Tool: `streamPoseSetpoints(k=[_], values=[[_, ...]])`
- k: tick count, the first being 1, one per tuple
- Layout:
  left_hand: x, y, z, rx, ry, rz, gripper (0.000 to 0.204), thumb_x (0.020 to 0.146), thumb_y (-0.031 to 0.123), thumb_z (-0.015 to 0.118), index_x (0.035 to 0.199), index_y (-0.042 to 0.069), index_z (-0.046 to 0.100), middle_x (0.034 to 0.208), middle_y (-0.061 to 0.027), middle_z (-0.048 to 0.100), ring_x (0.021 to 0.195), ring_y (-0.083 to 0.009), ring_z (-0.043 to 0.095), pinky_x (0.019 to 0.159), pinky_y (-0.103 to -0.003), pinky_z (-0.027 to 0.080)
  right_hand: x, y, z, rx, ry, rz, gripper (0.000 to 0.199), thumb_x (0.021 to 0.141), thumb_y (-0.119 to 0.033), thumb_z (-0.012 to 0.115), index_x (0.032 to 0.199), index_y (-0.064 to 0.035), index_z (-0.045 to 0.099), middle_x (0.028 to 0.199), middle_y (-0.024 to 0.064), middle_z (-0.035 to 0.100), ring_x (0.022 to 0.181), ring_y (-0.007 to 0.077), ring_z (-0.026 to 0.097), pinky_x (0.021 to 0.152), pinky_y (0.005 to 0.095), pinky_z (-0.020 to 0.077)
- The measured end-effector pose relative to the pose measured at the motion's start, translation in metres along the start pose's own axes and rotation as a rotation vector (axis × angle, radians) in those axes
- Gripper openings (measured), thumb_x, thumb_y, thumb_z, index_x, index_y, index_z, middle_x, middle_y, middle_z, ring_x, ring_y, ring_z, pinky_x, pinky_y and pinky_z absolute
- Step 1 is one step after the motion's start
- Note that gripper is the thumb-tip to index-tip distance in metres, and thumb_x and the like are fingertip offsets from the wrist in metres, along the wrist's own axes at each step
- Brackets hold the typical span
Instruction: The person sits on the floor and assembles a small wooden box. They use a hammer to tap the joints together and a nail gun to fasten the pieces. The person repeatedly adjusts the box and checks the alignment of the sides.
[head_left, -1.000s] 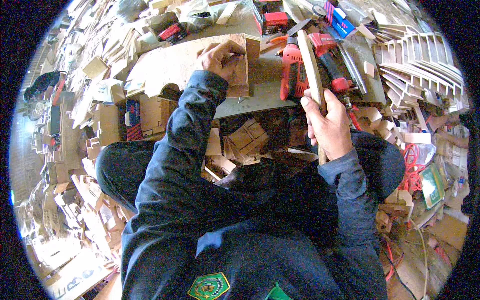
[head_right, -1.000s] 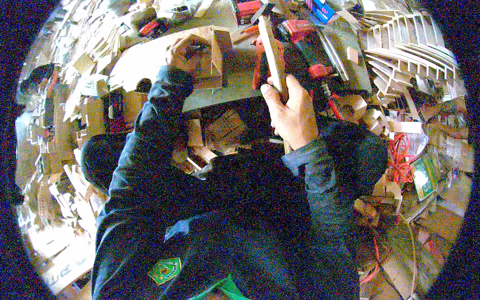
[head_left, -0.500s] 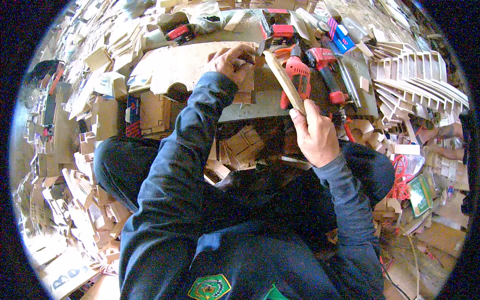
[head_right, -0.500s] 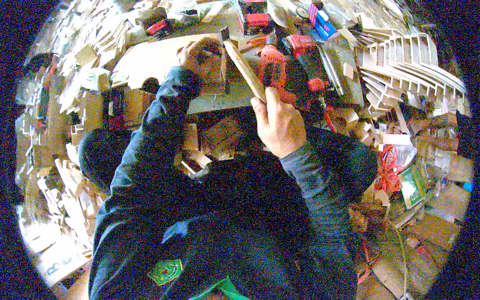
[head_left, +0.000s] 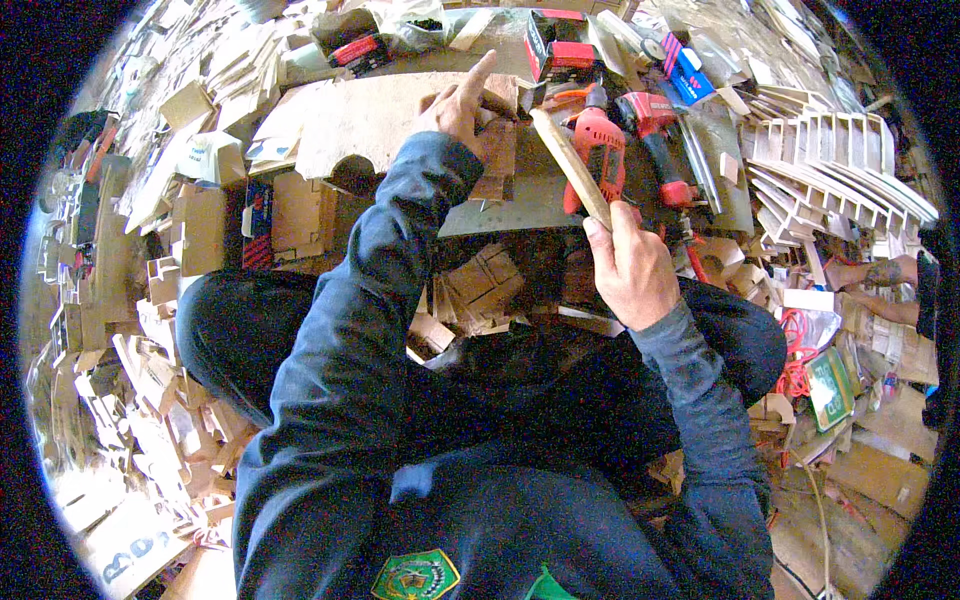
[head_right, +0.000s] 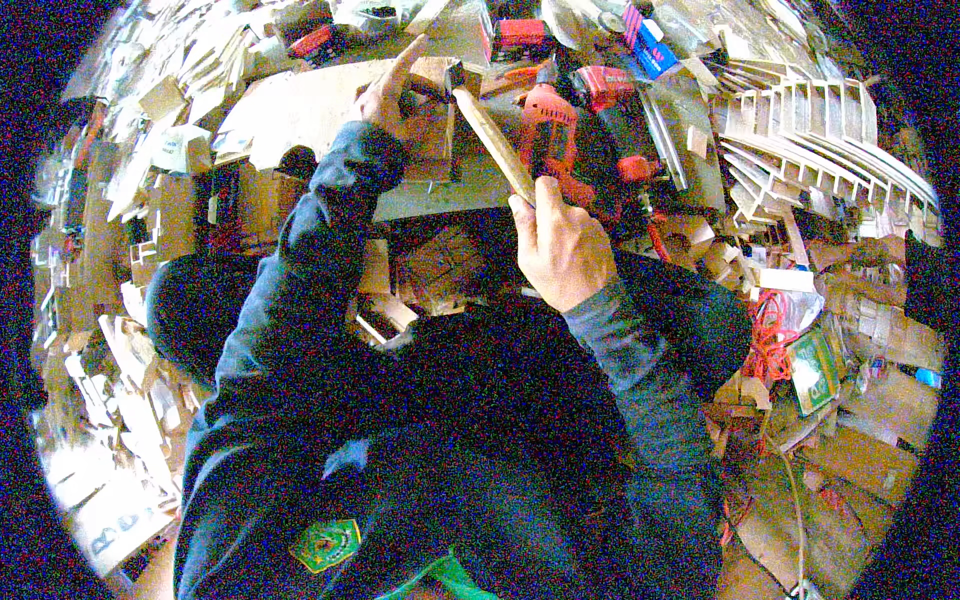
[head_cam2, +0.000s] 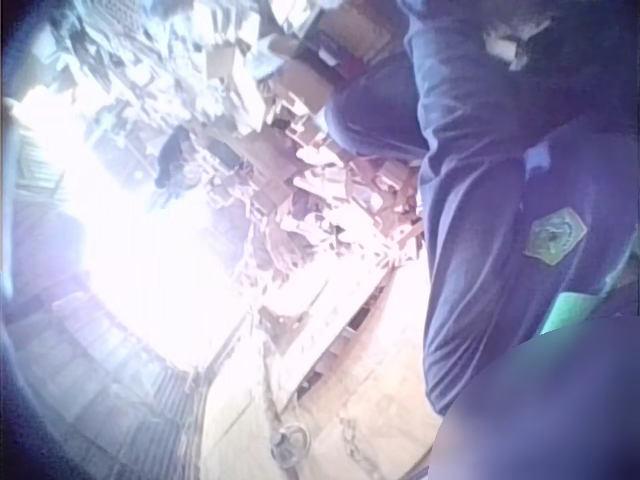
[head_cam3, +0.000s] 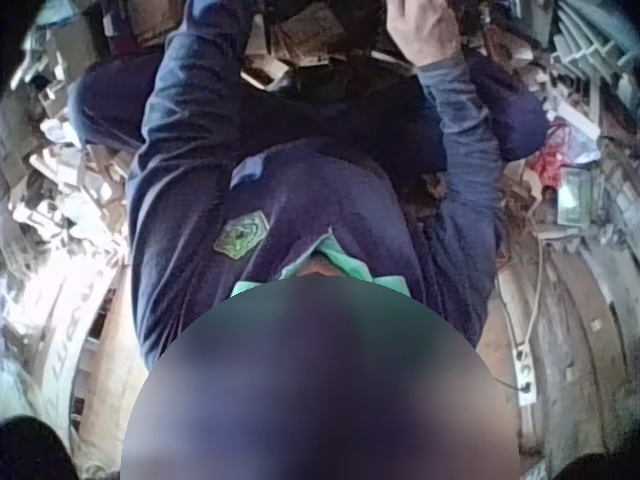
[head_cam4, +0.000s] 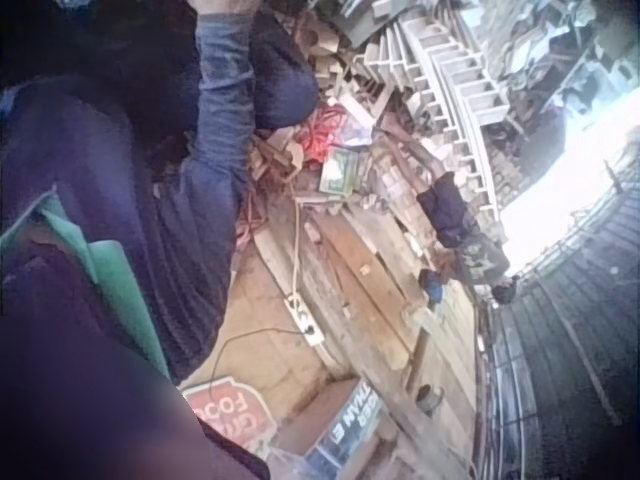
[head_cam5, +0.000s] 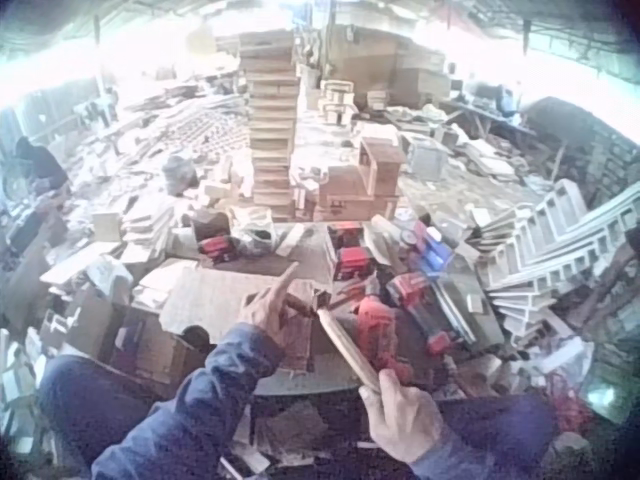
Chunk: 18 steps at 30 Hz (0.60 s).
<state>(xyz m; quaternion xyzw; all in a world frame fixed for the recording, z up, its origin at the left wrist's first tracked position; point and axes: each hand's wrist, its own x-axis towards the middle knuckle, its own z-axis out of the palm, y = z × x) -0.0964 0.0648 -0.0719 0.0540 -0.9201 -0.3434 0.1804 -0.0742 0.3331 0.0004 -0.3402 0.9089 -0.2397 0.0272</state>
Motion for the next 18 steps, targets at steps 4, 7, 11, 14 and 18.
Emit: streamPoseSetpoints(k=[4,7,11,14,18], values=[[-0.001,-0.003,0.005,-0.078,0.146,0.085,0.087,0.075,0.011,0.066,0.152,0.012,0.024,0.112,-0.0013,0.070,0.113,-0.0281,0.060,0.102,-0.046,0.038,-0.003,-0.006,-0.016,0.195,0.150,-0.020,0.028,0.100,-0.029,0.050,0.106,-0.0015,0.049,0.075,0.0258,0.060,0.067,0.0454,0.062,0.052,0.0527,0.0461],[-0.001,-0.006,0.006,-0.045,0.127,0.091,0.085,0.076,0.008,0.060,0.152,0.012,0.021,0.115,-0.0056,0.069,0.112,-0.0303,0.060,0.100,-0.046,0.040,-0.001,-0.010,-0.015,0.329,0.403,-0.109,0.029,0.101,-0.029,0.050,0.103,-0.0004,0.054,0.074,0.0258,0.062,0.069,0.0448,0.064,0.054,0.0486,0.0466],[-0.002,-0.006,0.004,0.074,0.135,0.090,0.084,0.076,0.006,0.057,0.152,0.012,0.022,0.113,-0.0089,0.069,0.110,-0.0319,0.060,0.100,-0.047,0.039,0.004,-0.013,-0.008,0.005,-0.146,0.092,0.025,0.099,-0.028,0.052,0.096,-0.0036,0.046,0.068,0.0262,0.061,0.062,0.0466,0.061,0.050,0.0551,0.0464],[-0.004,-0.004,0.004,0.067,0.136,0.102,0.084,0.076,0.007,0.057,0.152,0.013,0.022,0.113,-0.0115,0.069,0.109,-0.0332,0.061,0.100,-0.047,0.039,-0.001,-0.014,-0.007,0.138,0.098,0.110,0.024,0.099,-0.026,0.053,0.100,-0.0030,0.048,0.072,0.0251,0.063,0.066,0.0456,0.063,0.052,0.0534,0.0483],[-0.005,-0.002,0.004,0.051,0.151,0.104,0.085,0.076,0.008,0.057,0.153,0.013,0.021,0.112,-0.0142,0.068,0.107,-0.0343,0.061,0.101,-0.047,0.039,-0.001,-0.013,-0.002,0.321,0.283,-0.086,0.023,0.101,-0.024,0.049,0.104,-0.0016,0.050,0.068,0.0194,0.059,0.056,0.0360,0.060,0.048,0.0458,0.0437]])
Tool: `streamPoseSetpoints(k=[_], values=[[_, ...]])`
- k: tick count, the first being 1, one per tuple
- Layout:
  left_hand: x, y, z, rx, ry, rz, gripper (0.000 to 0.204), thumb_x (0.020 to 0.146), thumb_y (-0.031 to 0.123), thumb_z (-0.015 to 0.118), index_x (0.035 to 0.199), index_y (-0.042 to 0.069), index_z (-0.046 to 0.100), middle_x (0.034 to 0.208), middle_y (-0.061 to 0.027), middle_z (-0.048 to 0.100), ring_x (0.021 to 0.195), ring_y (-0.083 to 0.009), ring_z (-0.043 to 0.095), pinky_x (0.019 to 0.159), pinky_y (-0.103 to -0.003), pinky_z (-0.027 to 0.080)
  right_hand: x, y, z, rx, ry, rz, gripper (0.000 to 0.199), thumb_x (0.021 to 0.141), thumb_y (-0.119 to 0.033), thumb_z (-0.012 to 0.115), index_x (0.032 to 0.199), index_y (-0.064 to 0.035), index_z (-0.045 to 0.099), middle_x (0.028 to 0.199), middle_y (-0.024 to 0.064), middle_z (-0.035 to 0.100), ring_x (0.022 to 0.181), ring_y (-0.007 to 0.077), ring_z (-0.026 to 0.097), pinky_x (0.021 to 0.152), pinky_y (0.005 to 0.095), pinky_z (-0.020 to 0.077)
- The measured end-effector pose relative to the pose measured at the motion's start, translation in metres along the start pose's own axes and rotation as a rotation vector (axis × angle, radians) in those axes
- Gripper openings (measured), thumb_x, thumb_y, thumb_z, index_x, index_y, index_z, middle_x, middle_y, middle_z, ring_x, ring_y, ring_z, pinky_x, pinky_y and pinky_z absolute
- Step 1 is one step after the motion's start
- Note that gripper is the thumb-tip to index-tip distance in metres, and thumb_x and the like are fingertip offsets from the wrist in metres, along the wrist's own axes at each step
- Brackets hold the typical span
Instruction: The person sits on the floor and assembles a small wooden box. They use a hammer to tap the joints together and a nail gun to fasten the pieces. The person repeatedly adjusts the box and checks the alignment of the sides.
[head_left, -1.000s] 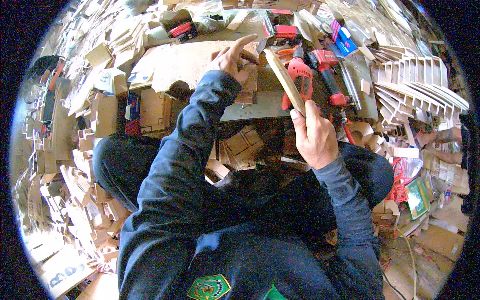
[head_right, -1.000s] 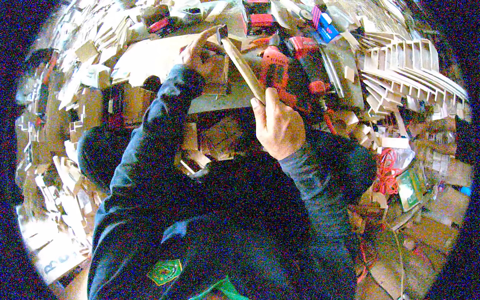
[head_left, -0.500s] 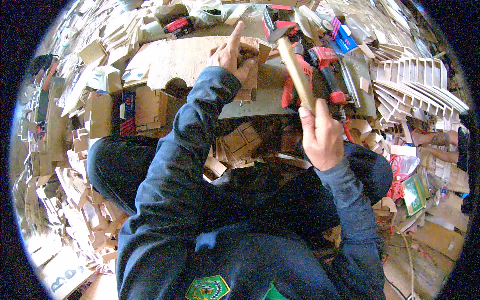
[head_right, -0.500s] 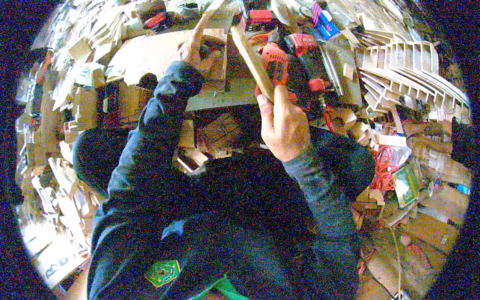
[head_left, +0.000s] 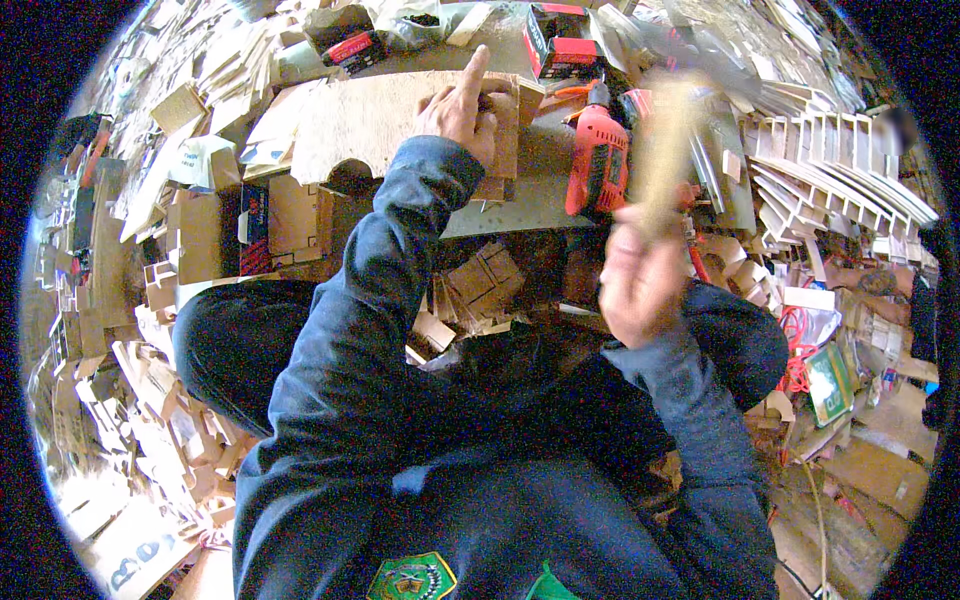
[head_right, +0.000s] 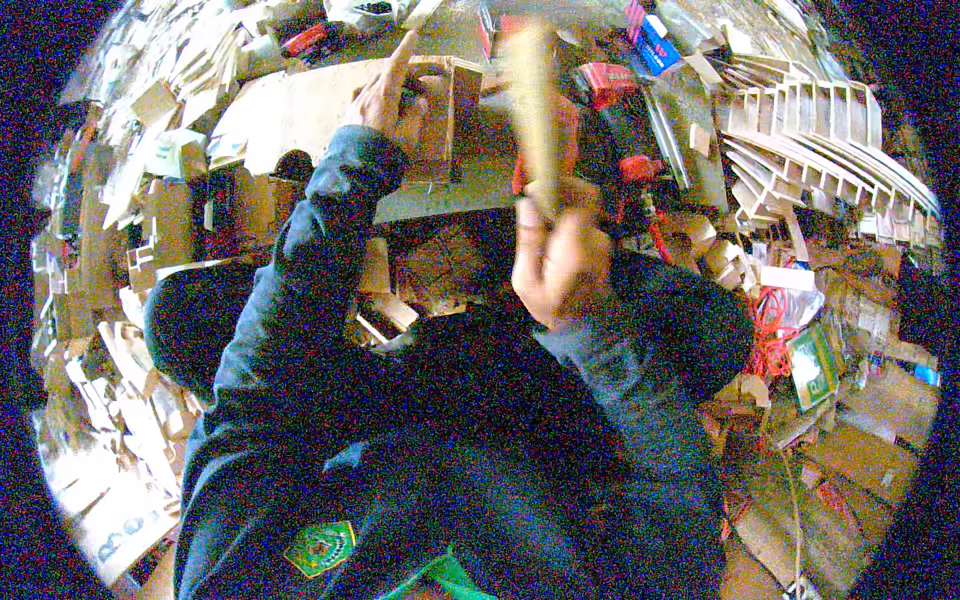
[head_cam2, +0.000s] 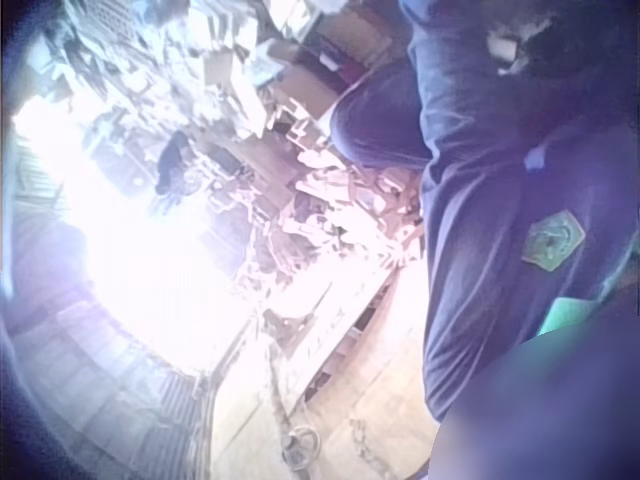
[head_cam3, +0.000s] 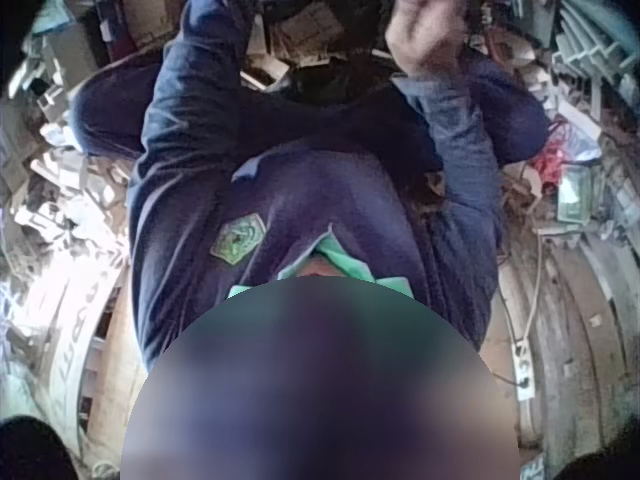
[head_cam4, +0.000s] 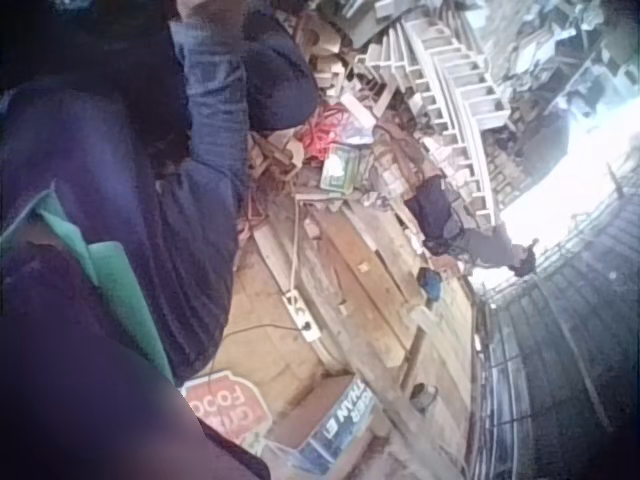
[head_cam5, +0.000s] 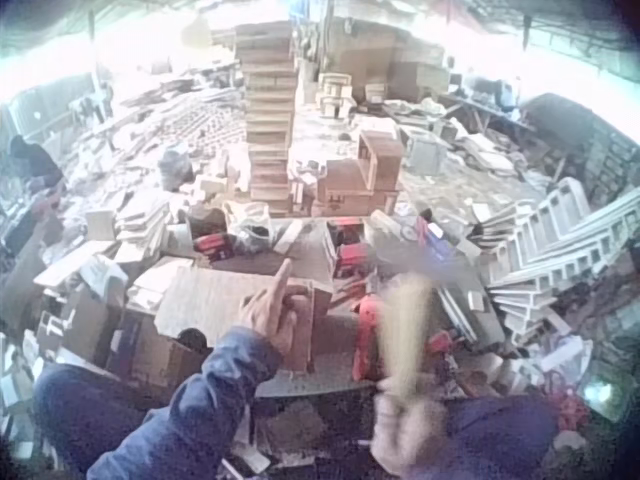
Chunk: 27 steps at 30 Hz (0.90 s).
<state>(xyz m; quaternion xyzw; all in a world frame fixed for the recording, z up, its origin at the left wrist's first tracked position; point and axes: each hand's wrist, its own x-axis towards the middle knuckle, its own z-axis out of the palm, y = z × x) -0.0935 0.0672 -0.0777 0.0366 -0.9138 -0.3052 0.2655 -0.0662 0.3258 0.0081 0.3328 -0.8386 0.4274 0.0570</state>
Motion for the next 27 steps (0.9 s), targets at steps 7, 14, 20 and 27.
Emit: streamPoseSetpoints(k=[7,14,20,27], values=[[0.003,-0.004,0.000,-0.048,-0.038,-0.021,0.082,0.076,0.008,0.056,0.151,0.014,0.024,0.113,-0.0110,0.068,0.109,-0.0342,0.060,0.100,-0.047,0.039,-0.012,0.010,0.010,0.071,0.095,0.013,0.022,0.102,-0.025,0.048,0.103,-0.0031,0.050,0.062,0.0127,0.057,0.049,0.0263,0.057,0.045,0.0414,0.0425],[0.005,-0.035,0.007,-0.262,-0.058,-0.052,0.079,0.073,0.009,0.061,0.147,0.015,0.034,0.130,-0.0056,0.061,0.116,-0.0357,0.057,0.101,-0.045,0.042,-0.028,0.033,0.029,-0.106,-0.103,0.370,0.028,0.098,-0.028,0.054,0.095,-0.0015,0.048,0.068,0.0273,0.059,0.069,0.0485,0.060,0.053,0.0539,0.0448],[0.031,-0.086,-0.066,0.774,0.062,0.181,0.070,0.067,0.056,0.075,0.127,0.023,0.063,0.130,-0.0113,0.060,0.116,-0.0356,0.057,0.098,-0.044,0.047,-0.041,0.062,0.052,-0.069,-0.137,0.439,0.028,0.091,-0.018,0.059,0.113,-0.0013,0.051,0.091,0.0286,0.064,0.087,0.0486,0.062,0.072,0.0511,0.0505],[0.055,-0.079,-0.118,0.417,-0.527,-0.406,0.068,0.057,0.074,0.076,0.083,0.011,0.070,0.091,-0.0141,0.071,0.092,-0.0309,0.068,0.081,-0.043,0.053,-0.032,0.089,0.093,-0.089,-0.162,0.344,0.055,0.082,-0.010,0.063,0.133,-0.0036,0.042,0.111,0.0263,0.061,0.105,0.0456,0.058,0.090,0.0493,0.0479]])
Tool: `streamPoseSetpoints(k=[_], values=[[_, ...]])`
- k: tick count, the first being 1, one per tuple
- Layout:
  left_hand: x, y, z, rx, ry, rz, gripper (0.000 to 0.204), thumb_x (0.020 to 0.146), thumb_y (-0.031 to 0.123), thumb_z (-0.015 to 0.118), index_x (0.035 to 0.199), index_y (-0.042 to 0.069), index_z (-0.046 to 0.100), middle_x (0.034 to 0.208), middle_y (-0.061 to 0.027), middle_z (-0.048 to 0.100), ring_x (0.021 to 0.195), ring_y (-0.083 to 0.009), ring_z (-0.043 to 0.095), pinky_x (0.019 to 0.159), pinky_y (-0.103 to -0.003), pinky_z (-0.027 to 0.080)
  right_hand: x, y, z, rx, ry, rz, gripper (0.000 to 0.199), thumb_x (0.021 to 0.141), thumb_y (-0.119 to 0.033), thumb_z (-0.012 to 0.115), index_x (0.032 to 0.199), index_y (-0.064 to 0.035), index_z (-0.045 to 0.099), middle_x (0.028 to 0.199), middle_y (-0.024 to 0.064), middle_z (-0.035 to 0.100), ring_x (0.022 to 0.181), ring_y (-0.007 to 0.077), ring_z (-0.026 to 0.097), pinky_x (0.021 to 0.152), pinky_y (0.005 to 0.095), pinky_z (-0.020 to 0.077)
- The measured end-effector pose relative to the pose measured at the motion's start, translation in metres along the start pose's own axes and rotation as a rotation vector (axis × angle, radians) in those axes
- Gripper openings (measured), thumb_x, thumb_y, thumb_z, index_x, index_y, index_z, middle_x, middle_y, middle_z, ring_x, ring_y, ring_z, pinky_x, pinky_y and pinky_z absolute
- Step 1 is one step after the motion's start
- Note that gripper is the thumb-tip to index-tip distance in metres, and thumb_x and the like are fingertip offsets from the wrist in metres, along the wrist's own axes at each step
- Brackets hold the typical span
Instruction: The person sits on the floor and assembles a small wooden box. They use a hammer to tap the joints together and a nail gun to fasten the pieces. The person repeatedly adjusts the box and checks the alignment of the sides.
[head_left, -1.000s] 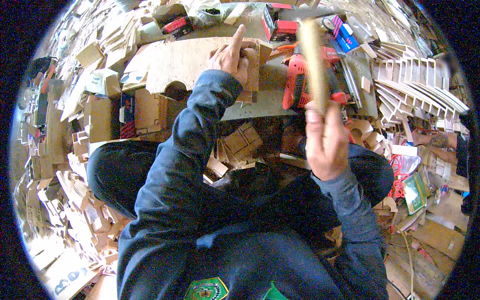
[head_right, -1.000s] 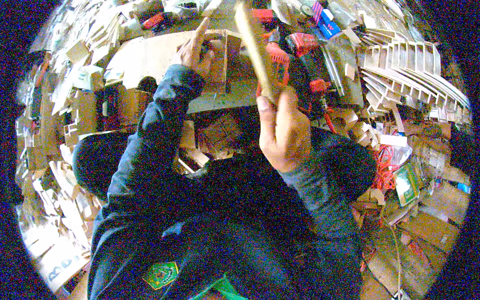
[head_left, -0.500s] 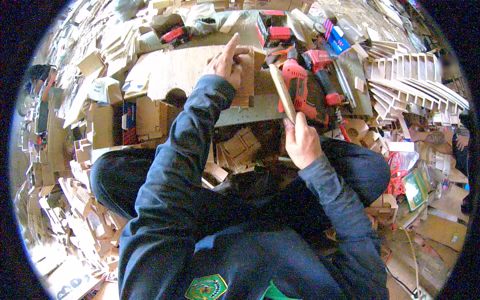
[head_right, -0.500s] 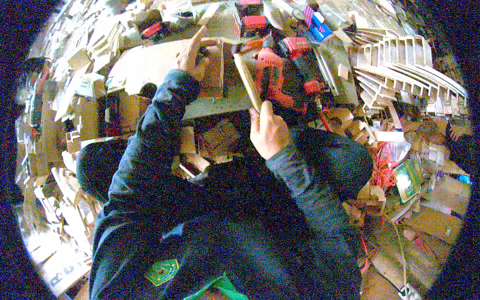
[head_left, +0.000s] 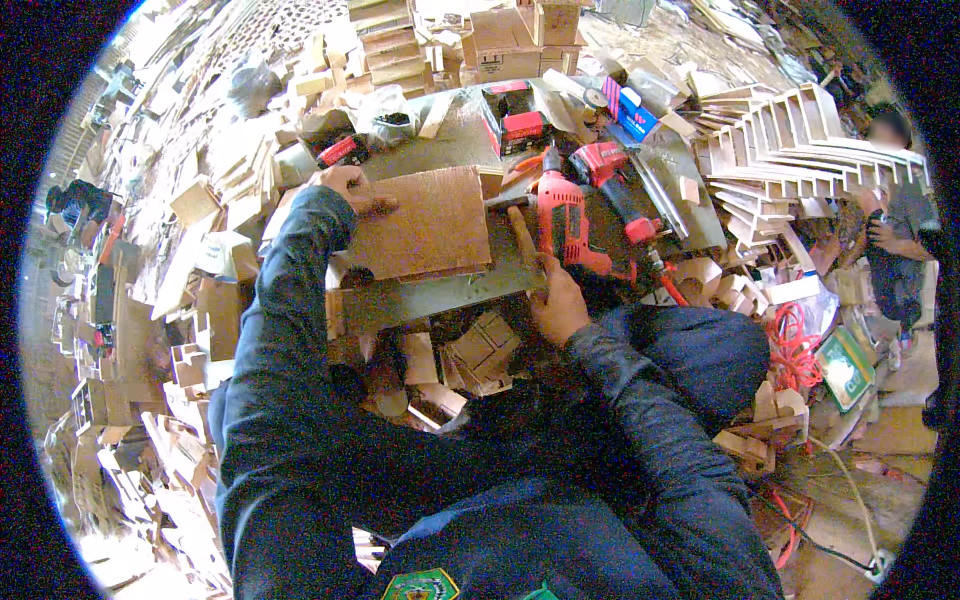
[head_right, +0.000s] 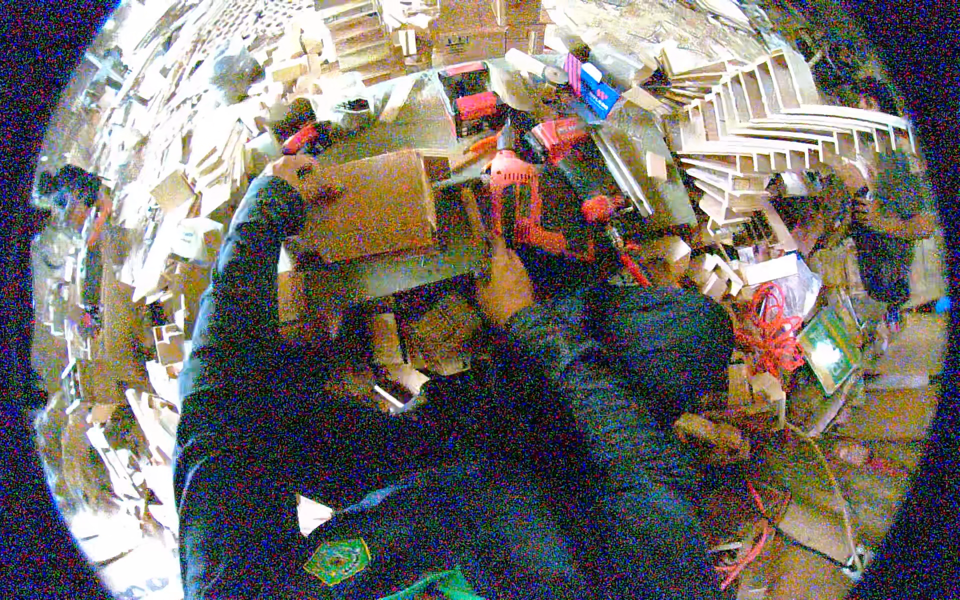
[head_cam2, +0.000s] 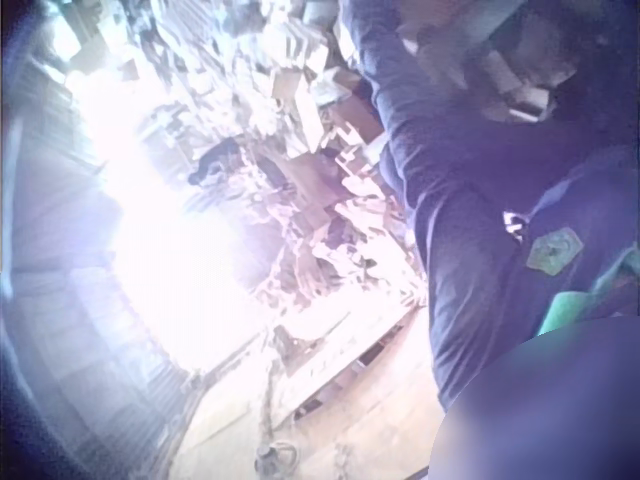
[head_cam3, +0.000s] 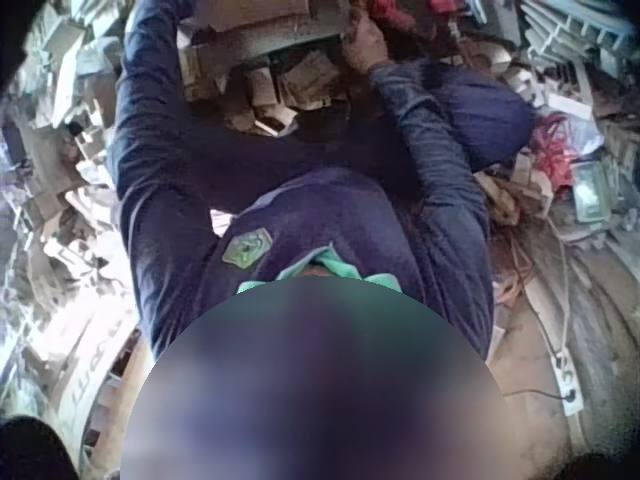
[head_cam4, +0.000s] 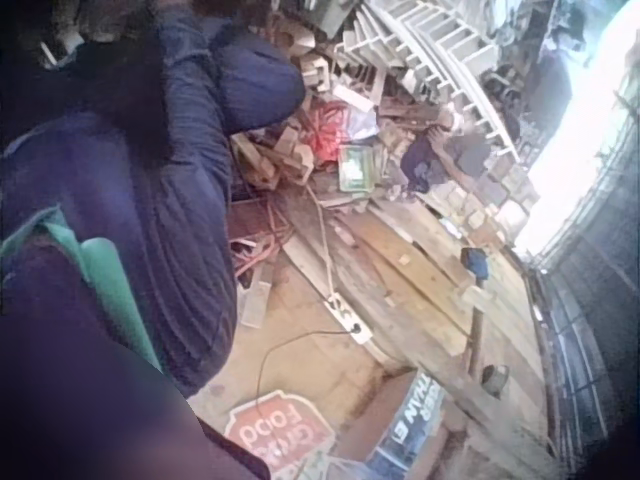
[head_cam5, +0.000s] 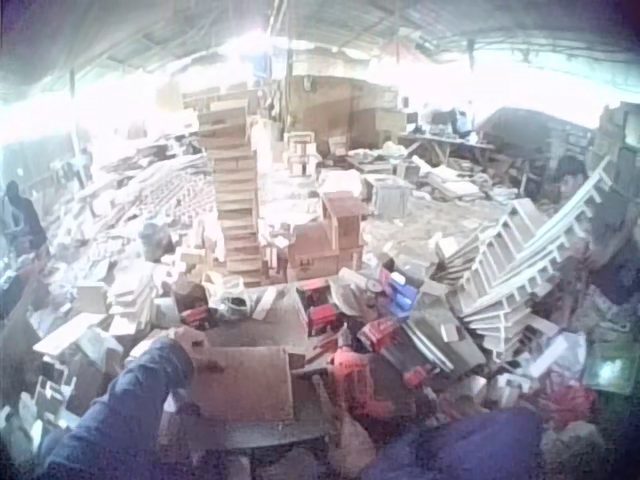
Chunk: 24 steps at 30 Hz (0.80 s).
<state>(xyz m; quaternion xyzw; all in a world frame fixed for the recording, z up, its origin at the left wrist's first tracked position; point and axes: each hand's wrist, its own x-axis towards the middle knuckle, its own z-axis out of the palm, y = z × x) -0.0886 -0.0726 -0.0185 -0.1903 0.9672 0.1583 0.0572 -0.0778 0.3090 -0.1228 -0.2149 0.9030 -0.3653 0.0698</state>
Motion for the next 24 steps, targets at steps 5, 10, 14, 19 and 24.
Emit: streamPoseSetpoints(k=[5,10,14,19,24], values=[[-0.005,-0.011,0.031,-0.242,0.224,-0.216,0.069,0.061,0.070,0.077,0.084,0.005,0.069,0.092,-0.0176,0.071,0.091,-0.0334,0.067,0.084,-0.043,0.052,0.000,-0.017,-0.016,-0.216,-0.191,0.100,0.058,0.083,-0.015,0.065,0.134,-0.0010,0.043,0.115,0.0250,0.059,0.108,0.0432,0.057,0.093,0.0476,0.0466],[-0.002,-0.025,0.056,-0.010,-0.111,-0.333,0.064,0.085,0.060,0.060,0.116,0.004,0.066,0.116,-0.0223,0.065,0.113,-0.0358,0.060,0.099,-0.043,0.045,0.004,-0.041,-0.040,0.030,0.045,-0.233,0.055,0.086,-0.016,0.066,0.136,-0.0028,0.047,0.124,0.0232,0.058,0.115,0.0396,0.056,0.100,0.0436,0.0441],[-0.038,-0.020,0.063,0.051,-0.227,-0.301,0.049,0.094,0.049,0.051,0.124,0.012,0.062,0.123,-0.0165,0.064,0.120,-0.0306,0.058,0.101,-0.038,0.044,0.008,-0.060,-0.044,0.174,-0.052,-0.529,0.055,0.087,-0.015,0.068,0.138,-0.0080,0.049,0.128,0.0214,0.056,0.120,0.0355,0.053,0.105,0.0400,0.0407],[-0.091,0.007,0.072,-0.656,0.053,-0.032,0.036,0.096,0.030,0.057,0.122,0.005,0.061,0.114,-0.0123,0.067,0.104,-0.0254,0.063,0.092,-0.037,0.049,0.003,-0.084,-0.022,0.196,-0.151,-0.549,0.059,0.081,-0.007,0.072,0.137,-0.0174,0.054,0.136,0.0201,0.046,0.118,0.0371,0.054,0.100,0.0375,0.0456],[-0.096,0.031,0.096,-1.539,0.368,-0.321,0.044,0.092,0.035,0.066,0.117,-0.001,0.063,0.109,-0.0070,0.067,0.097,-0.0176,0.062,0.086,-0.033,0.050,0.017,-0.095,0.001,-0.022,0.213,-0.587,0.048,0.081,-0.017,0.075,0.128,-0.0193,0.063,0.138,0.0252,0.043,0.121,0.0398,0.051,0.102,0.0434,0.0439]])
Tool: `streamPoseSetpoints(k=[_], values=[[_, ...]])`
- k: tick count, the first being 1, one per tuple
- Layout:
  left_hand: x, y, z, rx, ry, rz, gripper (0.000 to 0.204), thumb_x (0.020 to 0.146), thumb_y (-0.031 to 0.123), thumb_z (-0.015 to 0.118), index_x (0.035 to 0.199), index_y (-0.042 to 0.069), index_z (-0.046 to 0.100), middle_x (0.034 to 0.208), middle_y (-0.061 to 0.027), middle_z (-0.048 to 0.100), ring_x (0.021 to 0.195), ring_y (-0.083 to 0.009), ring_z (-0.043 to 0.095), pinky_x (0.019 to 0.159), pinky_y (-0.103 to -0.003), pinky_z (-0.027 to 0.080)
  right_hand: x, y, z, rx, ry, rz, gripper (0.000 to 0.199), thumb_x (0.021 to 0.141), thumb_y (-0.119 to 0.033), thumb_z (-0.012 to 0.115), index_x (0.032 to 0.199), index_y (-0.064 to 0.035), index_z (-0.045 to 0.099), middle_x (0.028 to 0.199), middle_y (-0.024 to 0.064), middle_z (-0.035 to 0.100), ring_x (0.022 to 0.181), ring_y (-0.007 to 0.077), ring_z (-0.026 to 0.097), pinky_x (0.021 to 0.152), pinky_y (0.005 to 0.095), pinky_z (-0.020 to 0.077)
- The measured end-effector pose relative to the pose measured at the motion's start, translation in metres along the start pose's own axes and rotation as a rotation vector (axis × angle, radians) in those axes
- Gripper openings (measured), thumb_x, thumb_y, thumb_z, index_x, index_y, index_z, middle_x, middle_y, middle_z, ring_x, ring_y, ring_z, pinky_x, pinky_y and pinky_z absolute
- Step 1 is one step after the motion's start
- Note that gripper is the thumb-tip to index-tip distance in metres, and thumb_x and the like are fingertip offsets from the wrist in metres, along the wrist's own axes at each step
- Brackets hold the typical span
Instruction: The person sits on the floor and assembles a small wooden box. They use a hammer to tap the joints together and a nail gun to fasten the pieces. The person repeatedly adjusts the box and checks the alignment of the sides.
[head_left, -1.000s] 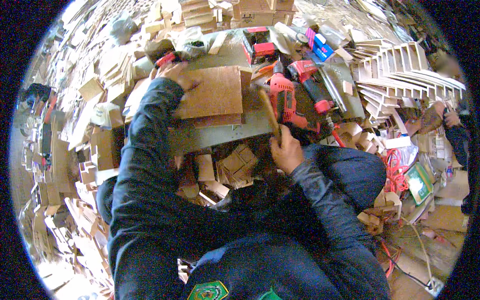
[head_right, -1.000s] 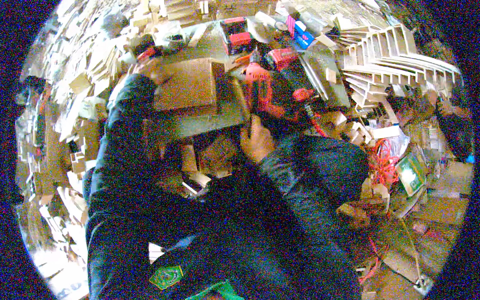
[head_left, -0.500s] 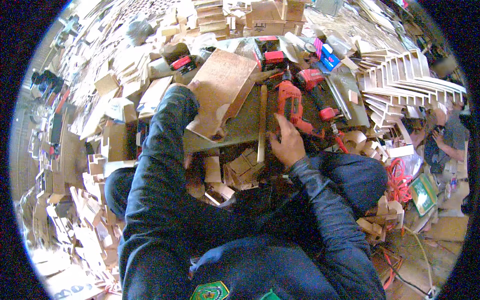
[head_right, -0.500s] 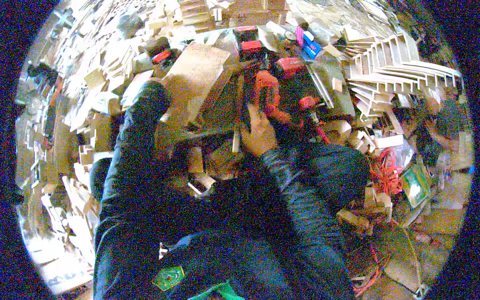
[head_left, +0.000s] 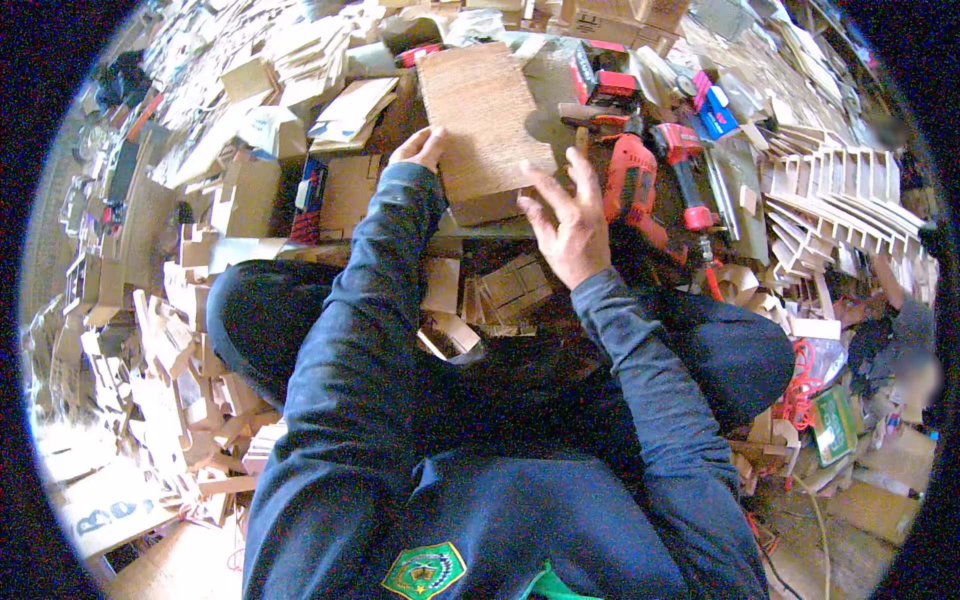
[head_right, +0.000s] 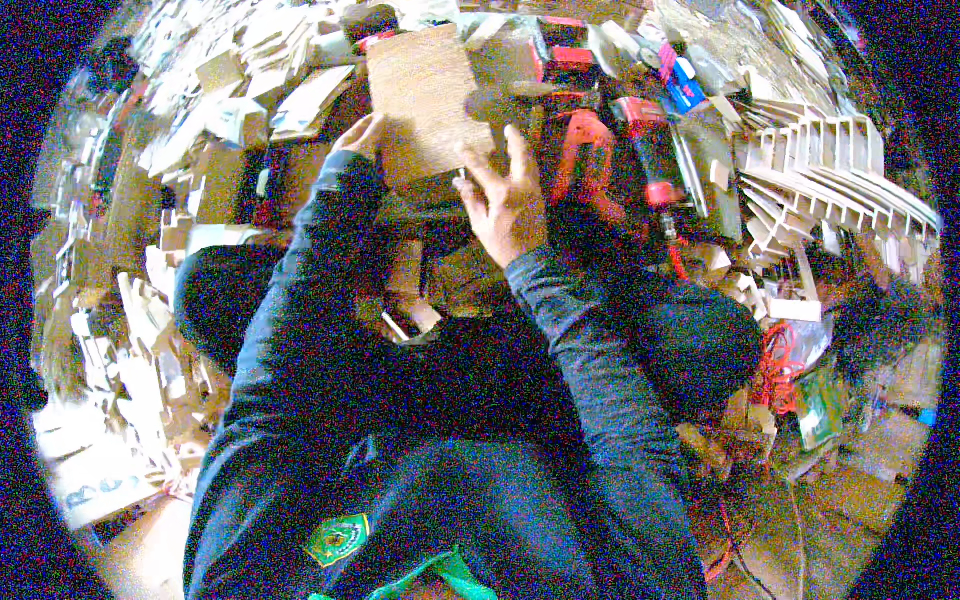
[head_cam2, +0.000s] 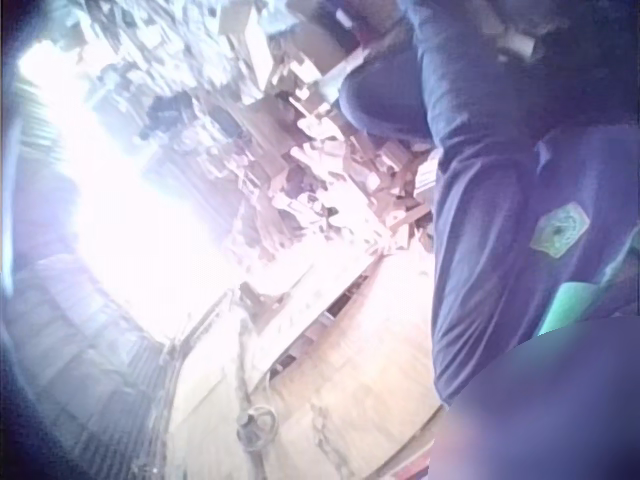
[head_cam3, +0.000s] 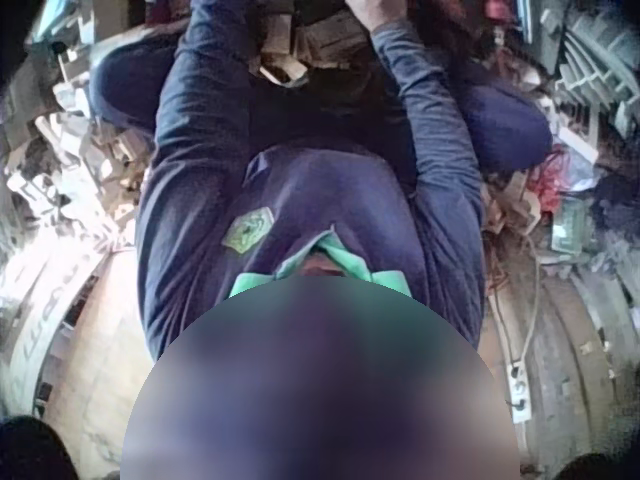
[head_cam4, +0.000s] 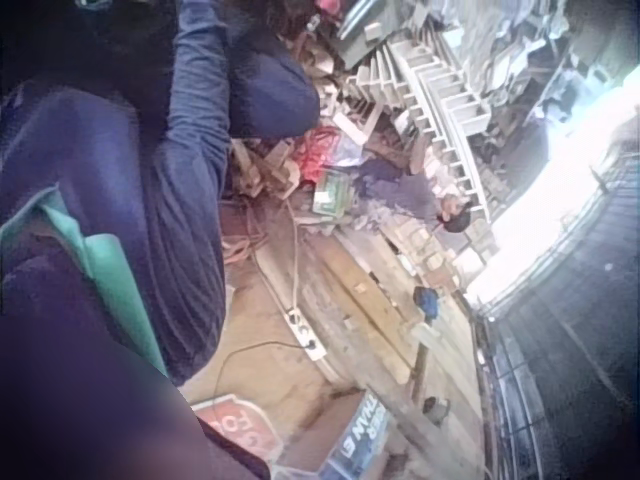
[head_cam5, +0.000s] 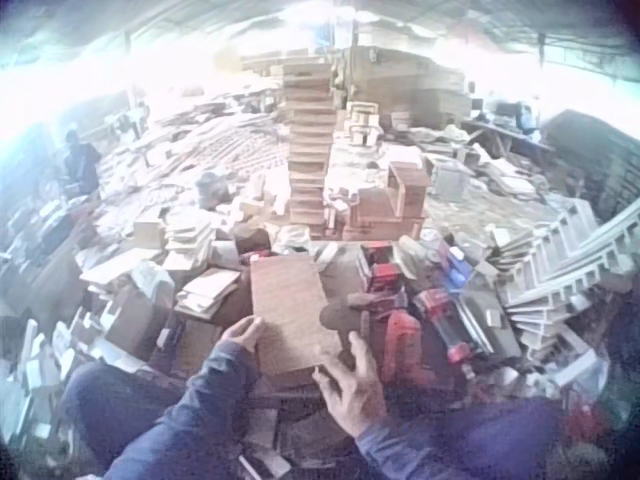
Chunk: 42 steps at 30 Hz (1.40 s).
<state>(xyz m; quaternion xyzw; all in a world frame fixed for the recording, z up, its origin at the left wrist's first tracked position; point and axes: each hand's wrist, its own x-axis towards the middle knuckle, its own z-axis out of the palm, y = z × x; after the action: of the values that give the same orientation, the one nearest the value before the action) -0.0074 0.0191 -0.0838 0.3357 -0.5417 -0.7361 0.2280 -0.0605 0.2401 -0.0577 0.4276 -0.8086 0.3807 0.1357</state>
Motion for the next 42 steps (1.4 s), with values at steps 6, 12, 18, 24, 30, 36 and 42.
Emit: streamPoseSetpoints(k=[6,12,18,24,30,36,42], values=[[-0.045,-0.033,-0.009,0.029,0.135,-0.016,0.041,0.097,0.033,0.054,0.122,0.002,0.060,0.112,-0.0095,0.065,0.096,-0.0170,0.062,0.083,-0.031,0.049,0.009,0.006,0.017,-0.028,0.002,-0.142,0.033,0.080,-0.017,0.076,0.112,-0.0239,0.074,0.136,0.0187,0.050,0.124,0.0363,0.048,0.106,0.0425,0.0402],[-0.076,-0.095,0.025,0.034,0.064,0.586,0.044,0.089,0.020,0.070,0.118,0.002,0.042,0.106,-0.0128,0.060,0.096,-0.0194,0.057,0.088,-0.035,0.047,0.010,0.007,0.025,0.001,0.038,-0.153,0.025,0.084,-0.020,0.071,0.109,-0.0189,0.075,0.136,0.0206,0.052,0.124,0.0389,0.049,0.106,0.0441,0.0398],[-0.061,-0.113,0.030,0.135,0.138,0.520,0.044,0.088,0.023,0.071,0.115,0.000,0.044,0.102,-0.0180,0.057,0.092,-0.0262,0.058,0.085,-0.038,0.047,0.007,0.005,0.027,-0.021,0.029,-0.138,0.026,0.086,-0.019,0.070,0.112,-0.0189,0.074,0.138,0.0235,0.050,0.126,0.0441,0.048,0.107,0.0471,0.0402],[-0.063,-0.112,0.038,0.110,0.160,0.535,0.045,0.086,0.034,0.072,0.109,0.000,0.052,0.100,-0.0216,0.058,0.093,-0.0355,0.056,0.085,-0.043,0.045,0.007,0.000,0.024,-0.129,0.004,-0.194,0.030,0.086,-0.012,0.071,0.116,-0.0171,0.072,0.138,0.0210,0.053,0.128,0.0391,0.050,0.107,0.0423,0.0416],[-0.072,-0.101,0.040,0.250,0.202,0.532,0.052,0.083,0.044,0.073,0.107,0.001,0.053,0.095,-0.0200,0.057,0.091,-0.0374,0.055,0.082,-0.045,0.044,0.007,0.003,0.024,-0.137,0.010,-0.237,0.032,0.084,-0.009,0.071,0.115,-0.0153,0.072,0.136,0.0203,0.055,0.127,0.0383,0.051,0.107,0.0440,0.0411],[-0.071,-0.102,0.045,0.235,0.229,0.451,0.058,0.082,0.048,0.073,0.106,0.000,0.051,0.095,-0.0205,0.056,0.092,-0.0383,0.054,0.082,-0.046,0.044,0.006,0.004,0.027,-0.133,0.034,-0.270,0.033,0.082,-0.003,0.071,0.113,-0.0126,0.072,0.133,0.0194,0.058,0.126,0.0368,0.052,0.108,0.0451,0.0398],[-0.065,-0.107,0.046,0.480,0.365,0.625,0.042,0.083,0.028,0.076,0.100,-0.002,0.052,0.088,-0.0184,0.065,0.078,-0.0285,0.066,0.074,-0.039,0.052,0.004,0.007,0.030,-0.127,0.053,-0.277,0.033,0.081,0.000,0.071,0.112,-0.0120,0.072,0.132,0.0174,0.059,0.127,0.0353,0.052,0.110,0.0466,0.0382]])
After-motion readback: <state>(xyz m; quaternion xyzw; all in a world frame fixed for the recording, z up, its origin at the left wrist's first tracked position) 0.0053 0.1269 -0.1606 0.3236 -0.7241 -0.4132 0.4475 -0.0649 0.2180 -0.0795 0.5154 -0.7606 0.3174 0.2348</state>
